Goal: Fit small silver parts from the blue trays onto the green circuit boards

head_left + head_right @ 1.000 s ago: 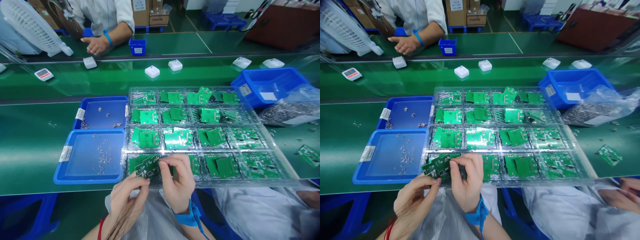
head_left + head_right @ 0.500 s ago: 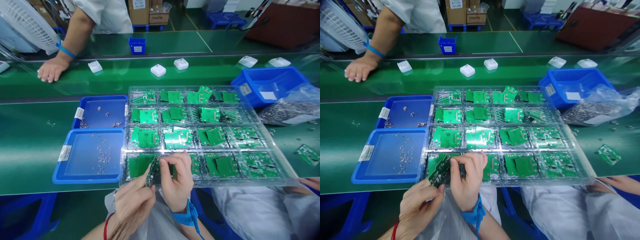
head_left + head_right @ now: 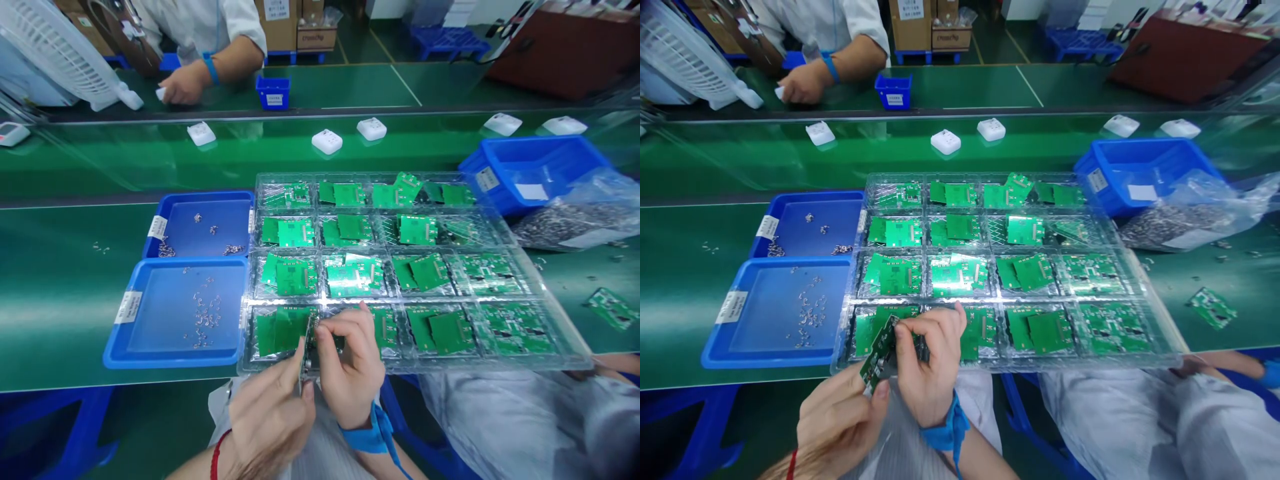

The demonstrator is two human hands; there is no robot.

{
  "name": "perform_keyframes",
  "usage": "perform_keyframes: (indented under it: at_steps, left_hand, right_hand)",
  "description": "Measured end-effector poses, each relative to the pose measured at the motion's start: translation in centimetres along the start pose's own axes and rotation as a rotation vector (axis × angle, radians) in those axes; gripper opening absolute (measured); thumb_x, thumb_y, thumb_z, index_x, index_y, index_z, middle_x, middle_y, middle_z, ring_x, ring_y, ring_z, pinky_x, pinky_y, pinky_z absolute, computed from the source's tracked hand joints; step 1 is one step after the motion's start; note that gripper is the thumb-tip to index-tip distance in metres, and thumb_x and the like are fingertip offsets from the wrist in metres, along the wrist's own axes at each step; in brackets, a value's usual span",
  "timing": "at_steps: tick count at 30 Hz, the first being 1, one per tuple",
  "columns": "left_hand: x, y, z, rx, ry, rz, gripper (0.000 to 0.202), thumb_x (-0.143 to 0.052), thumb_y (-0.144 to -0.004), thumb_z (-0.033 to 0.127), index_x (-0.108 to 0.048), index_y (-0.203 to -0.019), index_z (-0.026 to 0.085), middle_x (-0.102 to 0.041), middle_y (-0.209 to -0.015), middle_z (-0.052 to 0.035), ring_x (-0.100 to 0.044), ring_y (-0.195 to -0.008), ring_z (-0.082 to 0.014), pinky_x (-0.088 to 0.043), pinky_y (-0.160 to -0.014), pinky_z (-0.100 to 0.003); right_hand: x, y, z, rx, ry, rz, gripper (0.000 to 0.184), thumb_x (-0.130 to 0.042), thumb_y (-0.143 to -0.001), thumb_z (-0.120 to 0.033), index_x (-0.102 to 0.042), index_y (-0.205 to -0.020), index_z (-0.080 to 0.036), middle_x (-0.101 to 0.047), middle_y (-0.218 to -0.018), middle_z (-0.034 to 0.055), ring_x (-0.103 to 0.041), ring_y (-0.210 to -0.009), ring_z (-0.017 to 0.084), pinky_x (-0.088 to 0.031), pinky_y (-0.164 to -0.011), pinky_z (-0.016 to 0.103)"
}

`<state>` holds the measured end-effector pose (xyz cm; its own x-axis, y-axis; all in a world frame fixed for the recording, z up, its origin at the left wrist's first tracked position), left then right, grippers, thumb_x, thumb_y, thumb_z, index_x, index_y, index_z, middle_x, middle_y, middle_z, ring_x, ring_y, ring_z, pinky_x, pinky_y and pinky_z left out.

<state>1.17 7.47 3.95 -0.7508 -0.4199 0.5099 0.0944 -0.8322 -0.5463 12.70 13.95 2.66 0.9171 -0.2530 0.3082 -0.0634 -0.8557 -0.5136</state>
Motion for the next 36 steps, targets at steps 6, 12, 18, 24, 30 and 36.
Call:
perform_keyframes:
  at_steps: [6,12,18,24,30,36]
  left_hand:
    - [3.6,-2.7,-3.0,0.034,-0.119,0.204,0.02,-0.067,-0.081,0.006,-0.067,-0.093,0.022,-0.074,-0.079,0.0025,-0.068,-0.064,-0.0088,-0.054,-0.06,-0.015]
    - [4.2,-12.0,-10.3,0.213,-0.047,0.001,0.04,-0.057,-0.092,0.028,-0.062,-0.131,0.022,-0.076,-0.105,-0.0038,-0.07,-0.073,-0.0131,-0.059,-0.071,-0.025]
    - [0.7,-20.4,-16.5,0.126,-0.153,0.015,0.05,-0.05,-0.093,0.034,-0.056,-0.137,0.011,-0.064,-0.133,-0.014,-0.06,-0.121,-0.0257,-0.046,-0.108,-0.043]
    - [-3.5,-22.0,-20.5,0.155,-0.262,-0.071,0.051,-0.043,-0.096,0.046,-0.058,-0.134,0.016,-0.061,-0.133,-0.0153,-0.047,-0.134,-0.0321,-0.031,-0.116,-0.056]
    - [-3.5,-21.0,-20.6,0.203,-0.366,-0.095,0.043,-0.048,-0.093,0.047,-0.067,-0.125,0.026,-0.016,-0.165,-0.0078,-0.008,-0.149,-0.0451,-0.013,-0.114,-0.068]
    - [-3.2,-19.3,-14.5,-0.225,-0.524,-0.308,0.028,-0.064,-0.084,0.049,-0.077,-0.092,0.025,-0.056,-0.135,-0.0088,-0.037,-0.133,-0.0375,-0.026,-0.111,-0.058]
  right_hand:
    - [1.8,-0.3,0.3,0.029,-0.097,-0.04,0.01,-0.06,-0.087,-0.017,-0.064,-0.094,-0.023,-0.061,-0.083,-0.0004,-0.058,-0.08,0.017,-0.037,-0.104,0.052]
    - [3.8,-0.1,0.6,0.06,-0.092,0.049,0.017,-0.057,-0.084,-0.008,-0.064,-0.089,-0.022,-0.06,-0.08,-0.0007,-0.058,-0.076,0.016,-0.044,-0.098,0.048]
    - [3.8,-0.3,0.7,0.06,-0.108,0.025,0.017,-0.056,-0.084,-0.008,-0.064,-0.089,-0.022,-0.06,-0.079,-0.0004,-0.058,-0.076,0.016,-0.044,-0.098,0.049]
    - [3.7,-0.4,1.2,0.036,-0.118,-0.012,0.016,-0.056,-0.086,-0.009,-0.063,-0.089,-0.023,-0.061,-0.078,-0.0003,-0.06,-0.074,0.016,-0.043,-0.099,0.05]
    - [3.7,-0.5,1.5,0.04,-0.125,-0.012,0.015,-0.056,-0.086,-0.009,-0.063,-0.088,-0.022,-0.062,-0.077,-0.0009,-0.06,-0.074,0.016,-0.044,-0.098,0.049]
    - [3.4,-0.4,1.7,0.021,-0.142,-0.034,0.015,-0.056,-0.087,-0.009,-0.062,-0.087,-0.022,-0.061,-0.077,-0.0011,-0.059,-0.074,0.015,-0.044,-0.099,0.049]
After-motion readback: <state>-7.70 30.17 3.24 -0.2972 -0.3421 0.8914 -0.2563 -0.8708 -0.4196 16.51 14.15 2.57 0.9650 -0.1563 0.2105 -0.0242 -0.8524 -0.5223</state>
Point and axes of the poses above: each hand's wrist, its own y-axis away from the middle knuckle, its own x-axis out of the back of the hand, z = x × y, the point moved 6 cm from there along -y, towards the middle knuckle
